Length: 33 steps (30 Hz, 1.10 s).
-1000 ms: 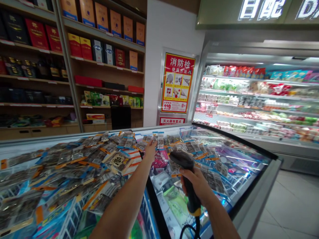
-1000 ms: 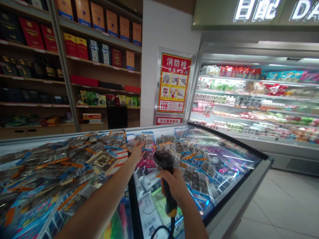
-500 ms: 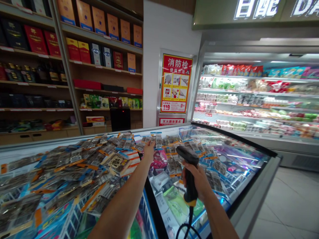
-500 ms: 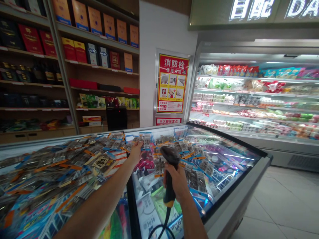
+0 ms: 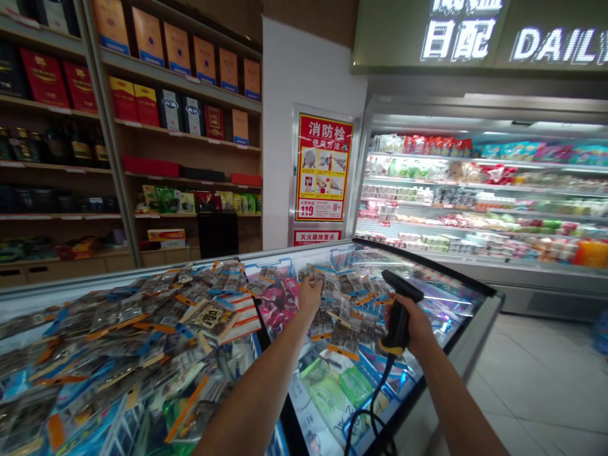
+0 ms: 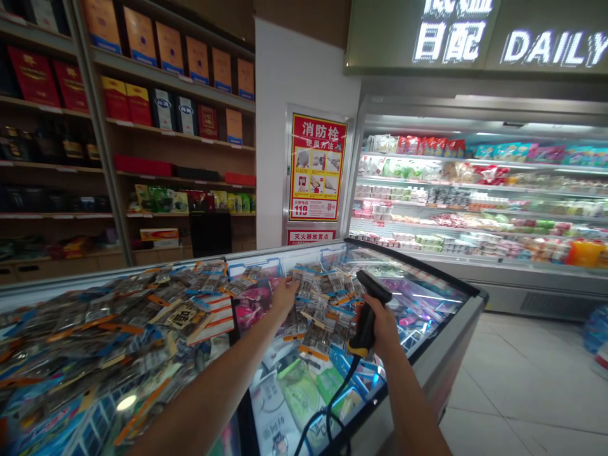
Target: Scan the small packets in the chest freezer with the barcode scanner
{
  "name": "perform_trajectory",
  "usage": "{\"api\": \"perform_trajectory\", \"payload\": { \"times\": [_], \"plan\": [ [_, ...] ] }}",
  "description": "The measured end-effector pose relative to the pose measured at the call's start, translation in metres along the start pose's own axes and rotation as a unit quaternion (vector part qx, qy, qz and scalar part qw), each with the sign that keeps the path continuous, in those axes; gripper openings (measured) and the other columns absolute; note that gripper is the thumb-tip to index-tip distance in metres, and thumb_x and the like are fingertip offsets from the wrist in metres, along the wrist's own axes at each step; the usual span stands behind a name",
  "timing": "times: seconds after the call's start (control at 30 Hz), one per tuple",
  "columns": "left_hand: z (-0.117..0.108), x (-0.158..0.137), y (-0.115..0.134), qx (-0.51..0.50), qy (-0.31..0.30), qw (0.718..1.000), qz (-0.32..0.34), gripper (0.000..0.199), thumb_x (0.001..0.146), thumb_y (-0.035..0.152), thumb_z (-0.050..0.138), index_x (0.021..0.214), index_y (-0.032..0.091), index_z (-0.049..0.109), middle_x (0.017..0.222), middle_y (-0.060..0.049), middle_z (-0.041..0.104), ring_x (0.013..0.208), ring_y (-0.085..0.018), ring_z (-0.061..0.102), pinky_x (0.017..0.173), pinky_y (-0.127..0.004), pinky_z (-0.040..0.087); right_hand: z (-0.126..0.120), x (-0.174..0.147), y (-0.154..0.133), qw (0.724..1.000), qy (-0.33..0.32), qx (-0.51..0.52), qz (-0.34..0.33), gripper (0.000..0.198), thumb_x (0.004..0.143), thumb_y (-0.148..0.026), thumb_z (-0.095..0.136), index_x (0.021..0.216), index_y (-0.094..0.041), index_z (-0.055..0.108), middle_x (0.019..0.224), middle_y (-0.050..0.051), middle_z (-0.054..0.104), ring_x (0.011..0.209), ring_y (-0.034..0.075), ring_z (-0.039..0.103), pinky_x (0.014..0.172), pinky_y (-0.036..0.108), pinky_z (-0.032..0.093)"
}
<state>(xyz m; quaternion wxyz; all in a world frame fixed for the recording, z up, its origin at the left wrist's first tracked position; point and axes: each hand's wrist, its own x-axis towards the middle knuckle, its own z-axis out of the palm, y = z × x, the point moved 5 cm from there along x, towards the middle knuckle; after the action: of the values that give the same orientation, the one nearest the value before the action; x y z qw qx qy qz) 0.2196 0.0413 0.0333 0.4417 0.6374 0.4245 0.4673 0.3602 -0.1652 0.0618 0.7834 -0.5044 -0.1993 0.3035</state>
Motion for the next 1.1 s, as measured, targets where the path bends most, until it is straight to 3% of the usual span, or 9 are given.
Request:
{"api": "perform_trajectory", "payload": {
  "times": [0.2, 0.27, 0.33, 0.4, 0.47, 0.7, 0.8, 0.93, 1.1],
  "plan": [
    [0.011, -0.034, 0.023, 0.201, 0.033, 0.977, 0.070, 0.051, 0.074, 0.036, 0.048, 0.121, 0.018, 0.042, 0.123, -0.013, 0.046, 0.116, -0.026, 0.038, 0.094, -0.041, 0.029, -0.025, 0.001, -0.011, 1.000, 0.009, 0.019, -0.001, 0.022, 0.062, -0.031, 0.061, 0.077, -0.016, 0.056, 0.048, -0.001, 0.057, 0.038, 0.013, 0.051, 0.034, 0.023, 0.042],
    [0.018, -0.052, 0.031, 0.257, -0.037, 0.955, 0.147, 0.062, 0.068, 0.048, 0.053, 0.123, 0.023, 0.040, 0.136, -0.012, 0.030, 0.125, -0.031, 0.022, 0.098, -0.049, 0.018, -0.029, -0.002, -0.013, 0.999, 0.008, 0.031, 0.008, 0.021, 0.063, -0.030, 0.060, 0.078, -0.017, 0.056, 0.048, -0.001, 0.057, 0.039, 0.013, 0.052, 0.035, 0.023, 0.042],
    [0.030, -0.073, 0.031, 0.315, -0.163, 0.913, 0.199, 0.078, 0.055, 0.058, 0.059, 0.124, 0.028, 0.039, 0.142, -0.009, 0.016, 0.128, -0.035, 0.007, 0.097, -0.057, 0.008, -0.032, -0.005, -0.015, 0.999, 0.005, 0.041, 0.014, 0.019, 0.064, -0.030, 0.060, 0.078, -0.017, 0.056, 0.048, -0.001, 0.057, 0.039, 0.012, 0.051, 0.035, 0.022, 0.042],
    [0.039, -0.090, 0.024, 0.369, -0.256, 0.868, 0.210, 0.091, 0.046, 0.063, 0.062, 0.126, 0.030, 0.036, 0.143, -0.008, 0.007, 0.128, -0.038, -0.002, 0.093, -0.063, 0.002, -0.034, -0.008, -0.018, 0.999, 0.002, 0.048, 0.014, 0.018, 0.064, -0.030, 0.059, 0.077, -0.017, 0.056, 0.048, -0.001, 0.057, 0.039, 0.012, 0.051, 0.035, 0.022, 0.042],
    [0.043, -0.094, 0.018, 0.400, -0.280, 0.848, 0.204, 0.095, 0.045, 0.066, 0.059, 0.129, 0.030, 0.033, 0.143, -0.009, 0.003, 0.127, -0.039, -0.006, 0.091, -0.065, 0.001, -0.037, -0.011, -0.022, 0.999, -0.003, 0.050, 0.009, 0.019, 0.063, -0.030, 0.060, 0.077, -0.018, 0.056, 0.048, -0.002, 0.057, 0.039, 0.012, 0.051, 0.035, 0.022, 0.042],
    [0.070, -0.046, 0.012, 0.404, -0.260, 0.853, 0.205, 0.090, 0.051, 0.067, 0.054, 0.129, 0.028, 0.032, 0.143, -0.010, 0.005, 0.127, -0.040, -0.005, 0.089, -0.067, 0.003, -0.041, -0.011, -0.024, 0.999, -0.005, 0.050, 0.003, 0.022, 0.064, -0.032, 0.059, 0.080, -0.017, 0.056, 0.050, -0.001, 0.058, 0.039, 0.011, 0.050, 0.035, 0.021, 0.041],
    [0.075, -0.028, 0.020, 0.366, -0.249, 0.873, 0.205, 0.086, 0.050, 0.064, 0.059, 0.125, 0.028, 0.038, 0.143, -0.009, 0.007, 0.128, -0.038, -0.003, 0.091, -0.064, -0.001, -0.033, -0.007, -0.020, 0.999, -0.016, 0.047, 0.011, 0.023, 0.064, -0.032, 0.060, 0.081, -0.017, 0.056, 0.049, -0.001, 0.058, 0.039, 0.012, 0.050, 0.035, 0.022, 0.042],
    [0.039, -0.024, 0.050, 0.232, -0.191, 0.928, 0.221, 0.070, 0.050, 0.048, 0.069, 0.114, 0.028, 0.050, 0.140, -0.008, 0.021, 0.129, -0.031, 0.007, 0.099, -0.051, -0.005, -0.015, -0.007, -0.013, 0.998, -0.028, 0.059, 0.019, 0.021, 0.064, -0.032, 0.059, 0.079, -0.017, 0.056, 0.048, -0.002, 0.057, 0.038, 0.012, 0.050, 0.034, 0.022, 0.041],
    [-0.085, -0.052, 0.069, 0.110, -0.163, 0.963, 0.181, 0.063, 0.038, 0.038, 0.077, 0.097, 0.026, 0.060, 0.128, -0.008, 0.043, 0.124, -0.030, 0.025, 0.102, -0.041, 0.011, 0.012, -0.020, 0.009, 0.995, -0.053, 0.069, 0.056, 0.020, 0.063, -0.031, 0.059, 0.077, -0.018, 0.056, 0.048, -0.002, 0.057, 0.038, 0.012, 0.051, 0.034, 0.023, 0.042]
  ]
}}
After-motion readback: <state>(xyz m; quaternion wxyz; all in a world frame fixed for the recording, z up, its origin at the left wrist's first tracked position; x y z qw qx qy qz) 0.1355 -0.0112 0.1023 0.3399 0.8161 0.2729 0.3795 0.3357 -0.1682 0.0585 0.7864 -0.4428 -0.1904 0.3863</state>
